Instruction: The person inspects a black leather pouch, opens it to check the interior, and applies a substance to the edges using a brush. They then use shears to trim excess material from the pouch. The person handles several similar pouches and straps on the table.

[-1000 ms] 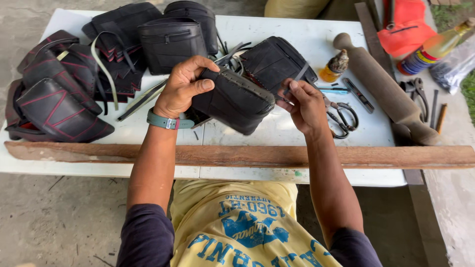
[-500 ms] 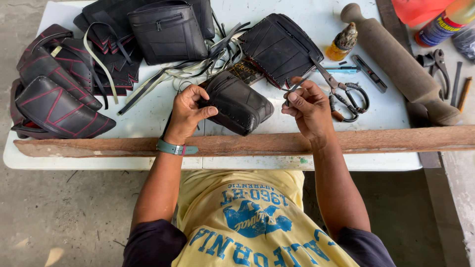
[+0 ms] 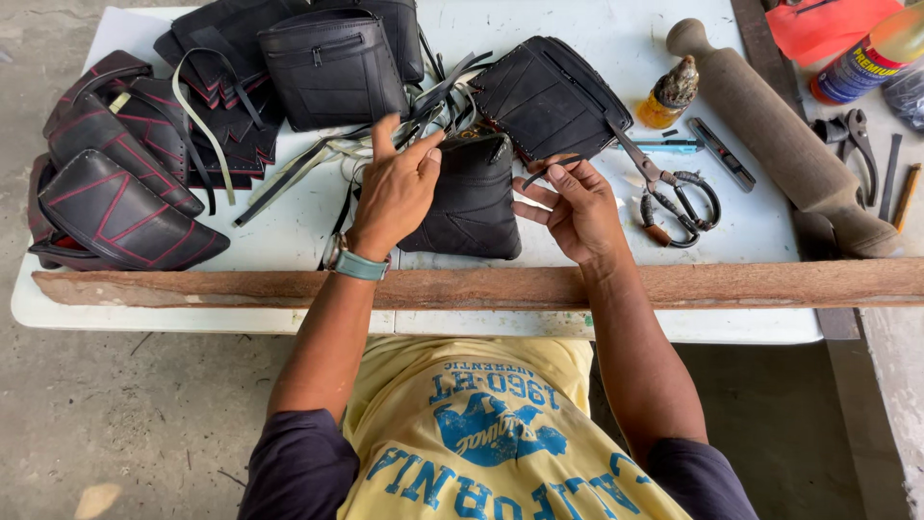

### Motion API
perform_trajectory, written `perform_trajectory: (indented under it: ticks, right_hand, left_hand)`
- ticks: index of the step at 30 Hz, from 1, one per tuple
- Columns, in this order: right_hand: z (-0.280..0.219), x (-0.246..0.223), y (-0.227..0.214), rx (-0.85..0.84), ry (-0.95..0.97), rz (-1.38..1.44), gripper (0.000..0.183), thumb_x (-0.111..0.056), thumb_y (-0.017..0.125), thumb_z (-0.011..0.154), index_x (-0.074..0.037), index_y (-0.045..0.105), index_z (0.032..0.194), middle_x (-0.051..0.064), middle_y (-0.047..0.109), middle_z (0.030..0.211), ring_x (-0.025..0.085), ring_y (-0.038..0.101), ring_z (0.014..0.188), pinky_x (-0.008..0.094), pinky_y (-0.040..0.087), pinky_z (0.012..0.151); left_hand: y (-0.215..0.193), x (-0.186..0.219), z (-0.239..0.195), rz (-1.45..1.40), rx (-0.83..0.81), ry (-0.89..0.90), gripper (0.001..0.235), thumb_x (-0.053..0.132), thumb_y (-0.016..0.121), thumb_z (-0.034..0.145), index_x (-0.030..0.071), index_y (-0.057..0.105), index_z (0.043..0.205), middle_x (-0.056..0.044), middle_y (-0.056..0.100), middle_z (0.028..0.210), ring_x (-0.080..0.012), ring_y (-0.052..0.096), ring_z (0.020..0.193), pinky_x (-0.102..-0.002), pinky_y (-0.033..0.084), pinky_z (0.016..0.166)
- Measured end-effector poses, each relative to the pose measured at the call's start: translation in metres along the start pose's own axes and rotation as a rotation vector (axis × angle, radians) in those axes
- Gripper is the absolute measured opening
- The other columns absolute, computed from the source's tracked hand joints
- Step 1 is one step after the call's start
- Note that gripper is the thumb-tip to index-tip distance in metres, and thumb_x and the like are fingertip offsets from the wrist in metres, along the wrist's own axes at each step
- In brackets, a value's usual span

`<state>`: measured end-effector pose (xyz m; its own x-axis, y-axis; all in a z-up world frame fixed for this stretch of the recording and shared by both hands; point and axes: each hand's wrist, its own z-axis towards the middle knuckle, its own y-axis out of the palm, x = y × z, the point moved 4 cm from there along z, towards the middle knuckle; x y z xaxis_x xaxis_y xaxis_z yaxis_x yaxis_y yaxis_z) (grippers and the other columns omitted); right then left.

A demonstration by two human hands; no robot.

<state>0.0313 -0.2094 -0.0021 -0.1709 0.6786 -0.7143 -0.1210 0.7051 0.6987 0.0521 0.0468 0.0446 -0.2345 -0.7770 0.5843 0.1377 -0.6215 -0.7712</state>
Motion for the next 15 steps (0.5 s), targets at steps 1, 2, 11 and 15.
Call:
perform_trajectory:
  ticks: [1,2,11,15]
  right_hand:
    - [-0.001,0.002,-0.002,0.008,0.009,0.0,0.006,-0.009,0.063,0.103,-0.006,0.066,0.107,0.014,0.071,0.113,0.035,0.074,0.107,0.054,0.065,0.084]
    - [-0.002,0.002,-0.004,0.017,0.008,-0.003,0.006,-0.01,0.063,0.103,-0.006,0.066,0.107,0.014,0.071,0.113,0.035,0.074,0.107,0.053,0.065,0.084]
    - [-0.017,-0.016,-0.002,0.012,-0.191,-0.116,0.009,0.002,0.068,0.1,-0.001,0.068,0.108,0.018,0.074,0.093,0.03,0.076,0.094,0.048,0.066,0.089]
    - [-0.021,-0.043,0.009,-0.058,-0.367,-0.33,0.008,0.003,0.071,0.099,-0.001,0.071,0.106,0.017,0.076,0.101,0.026,0.076,0.098,0.042,0.066,0.094]
  left_hand:
    - [0.0,0.009,-0.001,-0.059,-0.044,0.083,0.04,0.035,0.054,0.106,0.014,0.068,0.137,-0.021,0.047,0.149,-0.028,0.067,0.106,-0.044,0.052,0.102]
    - [-0.001,0.018,-0.002,-0.119,-0.088,0.165,0.042,0.035,0.055,0.106,0.013,0.065,0.14,-0.018,0.048,0.149,-0.0289,0.063,0.117,-0.045,0.051,0.104]
    - [0.007,0.062,-0.008,0.036,-0.146,0.289,0.077,0.053,0.078,0.087,0.011,0.051,0.147,-0.007,0.059,0.142,-0.0247,0.061,0.128,-0.052,0.03,0.118]
    - [0.007,0.059,-0.008,0.006,-0.132,0.369,0.097,0.054,0.085,0.077,0.006,0.046,0.15,-0.013,0.055,0.142,-0.0288,0.058,0.126,-0.053,0.031,0.107]
